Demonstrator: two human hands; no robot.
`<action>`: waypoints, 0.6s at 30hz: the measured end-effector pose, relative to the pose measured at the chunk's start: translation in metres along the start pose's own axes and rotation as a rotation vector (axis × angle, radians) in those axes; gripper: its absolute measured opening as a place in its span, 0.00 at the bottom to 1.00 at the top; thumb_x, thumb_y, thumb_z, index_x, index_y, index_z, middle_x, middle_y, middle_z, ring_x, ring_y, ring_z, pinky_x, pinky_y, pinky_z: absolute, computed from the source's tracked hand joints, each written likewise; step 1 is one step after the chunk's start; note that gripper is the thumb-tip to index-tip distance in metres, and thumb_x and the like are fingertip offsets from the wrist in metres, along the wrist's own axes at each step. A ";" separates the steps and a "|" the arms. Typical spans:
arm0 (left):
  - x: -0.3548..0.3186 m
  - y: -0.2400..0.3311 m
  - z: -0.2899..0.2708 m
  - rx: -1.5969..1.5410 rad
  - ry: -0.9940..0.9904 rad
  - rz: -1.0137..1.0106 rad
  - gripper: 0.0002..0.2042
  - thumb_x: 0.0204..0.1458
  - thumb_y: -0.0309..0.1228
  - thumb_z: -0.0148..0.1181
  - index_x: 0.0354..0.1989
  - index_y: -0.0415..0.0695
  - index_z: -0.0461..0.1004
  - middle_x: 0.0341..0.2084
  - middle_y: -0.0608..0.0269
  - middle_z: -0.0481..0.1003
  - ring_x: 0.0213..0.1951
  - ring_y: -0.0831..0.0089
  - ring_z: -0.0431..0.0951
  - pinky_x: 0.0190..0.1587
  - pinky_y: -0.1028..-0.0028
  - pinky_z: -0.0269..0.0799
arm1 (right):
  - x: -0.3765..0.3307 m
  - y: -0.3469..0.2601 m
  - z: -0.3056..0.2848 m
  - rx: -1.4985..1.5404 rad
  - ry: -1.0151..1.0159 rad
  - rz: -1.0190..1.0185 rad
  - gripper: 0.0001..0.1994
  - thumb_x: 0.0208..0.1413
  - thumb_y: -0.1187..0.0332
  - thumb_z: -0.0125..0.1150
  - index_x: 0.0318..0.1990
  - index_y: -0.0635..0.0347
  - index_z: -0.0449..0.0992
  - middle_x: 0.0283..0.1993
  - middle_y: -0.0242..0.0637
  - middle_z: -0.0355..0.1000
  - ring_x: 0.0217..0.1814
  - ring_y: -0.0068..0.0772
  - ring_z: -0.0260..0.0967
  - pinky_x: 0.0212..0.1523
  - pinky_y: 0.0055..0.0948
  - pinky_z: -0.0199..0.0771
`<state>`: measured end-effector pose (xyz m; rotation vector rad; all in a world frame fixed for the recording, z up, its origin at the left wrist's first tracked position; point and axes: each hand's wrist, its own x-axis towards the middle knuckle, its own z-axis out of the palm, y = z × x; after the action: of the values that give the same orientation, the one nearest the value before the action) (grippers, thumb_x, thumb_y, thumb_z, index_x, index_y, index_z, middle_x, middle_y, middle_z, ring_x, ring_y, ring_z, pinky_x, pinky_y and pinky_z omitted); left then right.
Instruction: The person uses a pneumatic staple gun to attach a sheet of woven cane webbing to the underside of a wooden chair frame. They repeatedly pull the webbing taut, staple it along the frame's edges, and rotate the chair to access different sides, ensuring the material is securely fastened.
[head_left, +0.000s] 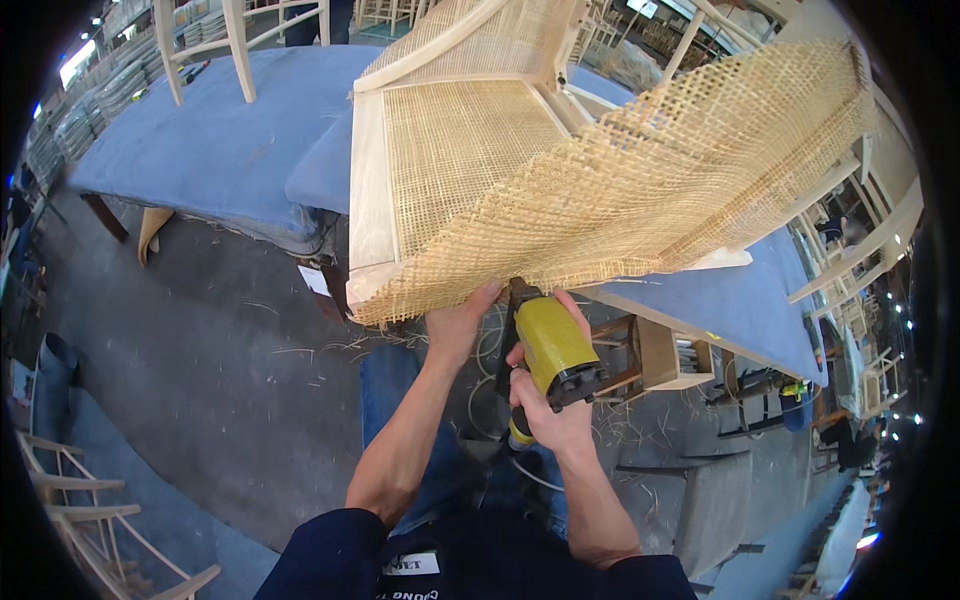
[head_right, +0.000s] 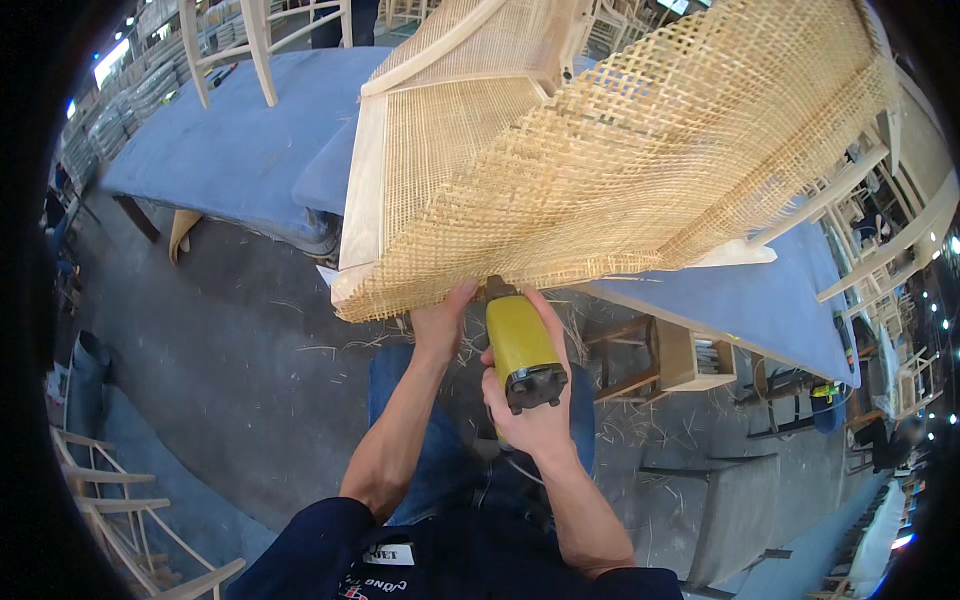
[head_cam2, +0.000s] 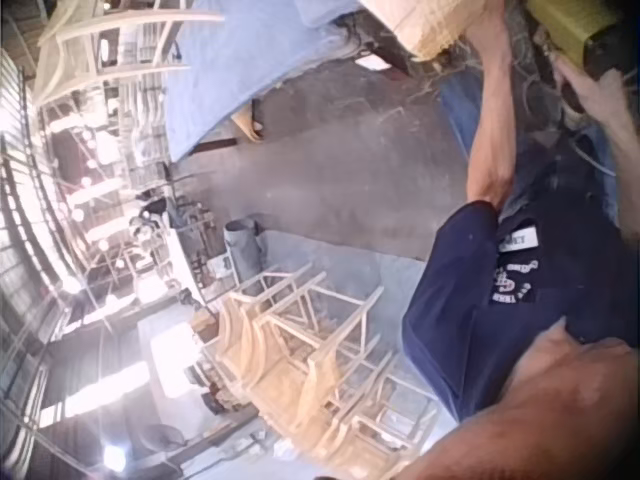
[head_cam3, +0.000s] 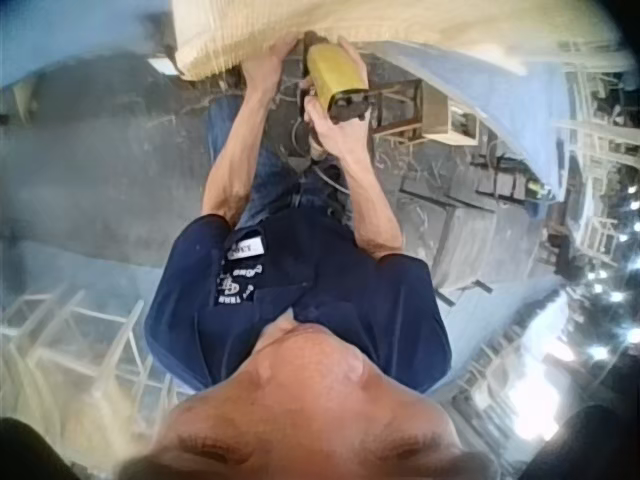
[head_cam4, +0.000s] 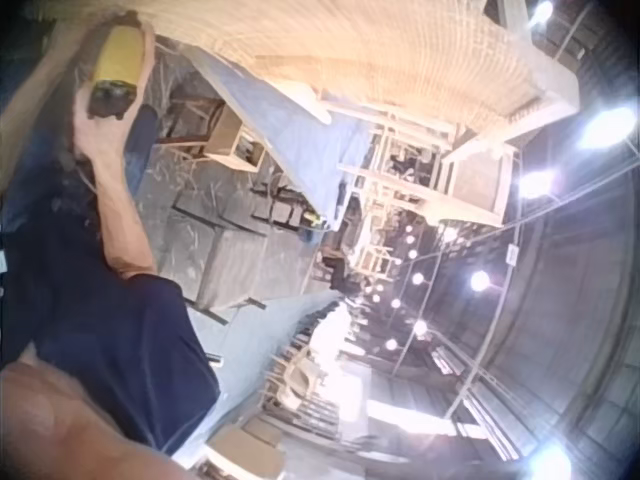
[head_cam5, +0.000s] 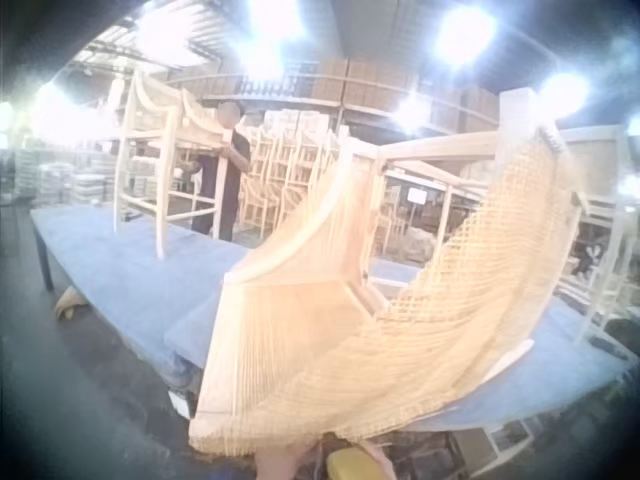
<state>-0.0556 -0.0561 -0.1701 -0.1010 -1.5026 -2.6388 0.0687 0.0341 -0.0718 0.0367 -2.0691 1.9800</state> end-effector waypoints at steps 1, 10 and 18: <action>0.001 0.001 0.001 -0.073 0.003 0.020 0.18 0.54 0.25 0.72 0.52 0.36 0.76 0.45 0.60 0.80 0.45 0.72 0.79 0.50 0.72 0.77 | -0.002 -0.002 0.002 0.026 0.006 0.006 0.43 0.50 0.85 0.56 0.76 0.58 0.50 0.47 0.42 0.75 0.31 0.22 0.72 0.32 0.22 0.76; 0.006 -0.003 0.004 -0.300 -0.071 0.030 0.17 0.53 0.23 0.72 0.49 0.35 0.76 0.44 0.61 0.80 0.43 0.73 0.79 0.48 0.72 0.77 | 0.000 0.004 0.003 -0.002 -0.038 -0.033 0.43 0.51 0.85 0.57 0.77 0.57 0.49 0.46 0.43 0.76 0.30 0.22 0.73 0.30 0.21 0.76; 0.000 0.001 -0.009 -0.254 0.062 -0.058 0.21 0.57 0.22 0.66 0.59 0.35 0.70 0.51 0.56 0.78 0.53 0.65 0.79 0.58 0.64 0.76 | 0.005 0.000 0.004 0.034 -0.053 0.002 0.42 0.52 0.86 0.57 0.76 0.55 0.52 0.52 0.43 0.74 0.36 0.24 0.74 0.31 0.22 0.78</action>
<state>-0.0551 -0.0645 -0.1744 0.0055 -1.1626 -2.8381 0.0631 0.0311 -0.0711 0.0949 -2.0684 2.0362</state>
